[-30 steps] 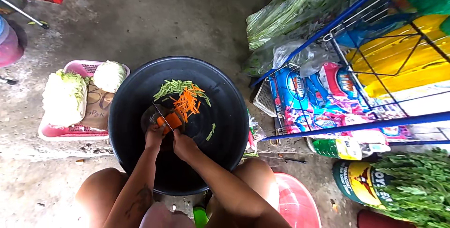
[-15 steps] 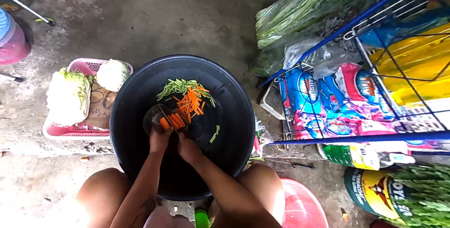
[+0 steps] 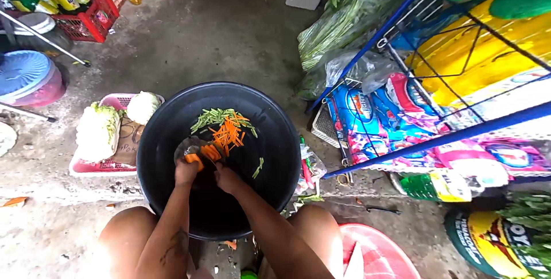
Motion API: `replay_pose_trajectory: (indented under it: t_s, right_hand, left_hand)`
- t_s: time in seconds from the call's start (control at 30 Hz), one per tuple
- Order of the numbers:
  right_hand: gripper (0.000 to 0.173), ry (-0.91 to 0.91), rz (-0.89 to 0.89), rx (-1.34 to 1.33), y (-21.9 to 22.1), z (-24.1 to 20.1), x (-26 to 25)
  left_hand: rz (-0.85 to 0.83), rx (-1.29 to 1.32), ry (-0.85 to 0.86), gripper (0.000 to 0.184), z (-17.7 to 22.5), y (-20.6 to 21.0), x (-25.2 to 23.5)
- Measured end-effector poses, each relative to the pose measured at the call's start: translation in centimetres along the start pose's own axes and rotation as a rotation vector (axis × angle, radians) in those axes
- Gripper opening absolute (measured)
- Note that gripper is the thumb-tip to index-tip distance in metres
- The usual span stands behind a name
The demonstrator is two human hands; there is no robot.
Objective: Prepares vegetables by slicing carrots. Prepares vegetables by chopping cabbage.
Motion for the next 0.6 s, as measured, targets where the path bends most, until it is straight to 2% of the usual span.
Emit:
replay_pose_trajectory:
  t_s: [0.03,0.1,0.2,0.27,0.3,0.37,0.43,0.6]
  right_hand:
    - [0.046,-0.043,0.017,-0.024,-0.6,-0.1,0.2]
    - [0.047,-0.125,0.11,-0.122,-1.3,-0.9,1.1]
    - [0.047,-0.143,0.254,-0.266,-3.2,-2.2,2.4]
    - [0.046,-0.122,0.294,-0.327,-4.6,-2.0,3.0]
    - [0.046,-0.108,0.311,-0.343,-5.1,-1.5,3.0]
    - [0.045,-0.072,0.328,-0.364,-5.9,-0.6,3.0]
    - [0.045,-0.022,0.33,-0.359,-6.2,0.1,3.0]
    - [0.047,0.043,0.281,-0.221,-6.4,1.1,3.4]
  left_hand:
    - [0.022,-0.023,-0.007,0.063,0.0,-0.7,0.3]
    - [0.075,-0.227,0.009,0.064,0.1,-2.1,1.3]
    - [0.189,-0.49,0.196,0.052,1.8,-2.9,2.7]
    - [0.141,-0.534,0.322,0.048,3.4,-1.6,2.7]
    - [0.084,-0.524,0.345,0.053,4.0,-0.4,2.3]
    - [0.002,-0.543,0.31,0.071,5.2,2.0,1.6]
    - [-0.021,-0.661,0.244,0.081,6.6,3.8,0.9]
    - [-0.045,-0.832,0.124,0.078,9.4,4.5,0.5]
Point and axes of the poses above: each hand's wrist, its own x-axis away from the middle knuckle, its own y-axis out of the palm, z = x × y, the point moved 2 cm from there along -x, towards the middle knuckle, and after that the axes turned 15 degrees about -x, right-handed, at the moved point
